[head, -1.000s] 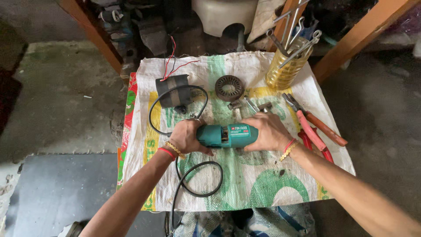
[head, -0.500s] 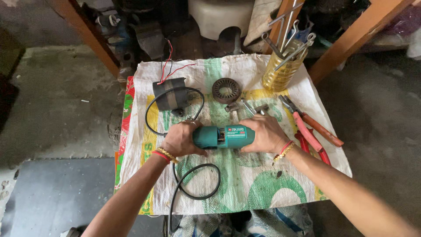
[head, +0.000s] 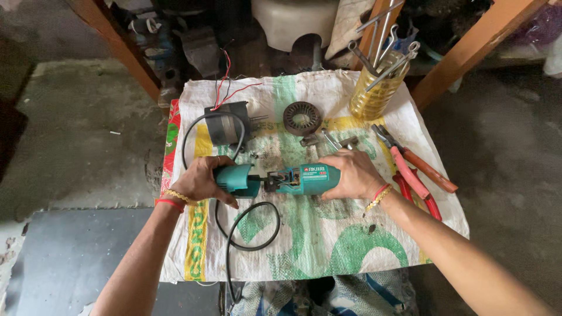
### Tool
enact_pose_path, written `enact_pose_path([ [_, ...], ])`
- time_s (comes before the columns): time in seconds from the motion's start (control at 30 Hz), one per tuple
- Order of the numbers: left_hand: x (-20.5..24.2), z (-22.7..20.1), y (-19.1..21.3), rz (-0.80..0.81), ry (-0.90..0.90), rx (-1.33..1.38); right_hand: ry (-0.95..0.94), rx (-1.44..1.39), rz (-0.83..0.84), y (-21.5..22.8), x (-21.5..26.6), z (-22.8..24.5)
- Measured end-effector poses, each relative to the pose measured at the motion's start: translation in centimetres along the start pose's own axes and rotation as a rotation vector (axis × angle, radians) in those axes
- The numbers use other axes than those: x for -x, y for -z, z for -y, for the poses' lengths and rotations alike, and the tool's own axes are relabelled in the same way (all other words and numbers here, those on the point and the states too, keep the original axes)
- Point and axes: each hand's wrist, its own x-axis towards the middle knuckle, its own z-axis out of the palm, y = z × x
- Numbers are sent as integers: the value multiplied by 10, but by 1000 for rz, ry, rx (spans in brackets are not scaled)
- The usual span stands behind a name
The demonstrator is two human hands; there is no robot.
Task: The person disassembles a teal Makita electric tool, removes the internal motor, and then reassembles the tool housing. They use a hammer to tap the housing together and repeatedly open and close the casing to check the fit.
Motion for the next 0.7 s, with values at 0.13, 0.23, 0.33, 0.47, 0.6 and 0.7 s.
enact_pose_path([
  [0.13,-1,11,0,70,39,140,-36,-16,16,0,-3,1],
  [0.23,-7,16,-1,90,85,203,-21,2,39,2,-7,-1],
  [0.33,-20,18,4,257,180,298,-60,-23,164,4,-11,-4],
  [0.47,-30,21,14,371,254,325,-78,-41,147,5,-14,-4],
  [0.6,-32,19,12,381,201,292,-28,-40,75,3,-9,-7],
  [0.7,-28,17,8,334,192,219,-45,-37,100,2,-10,-5],
])
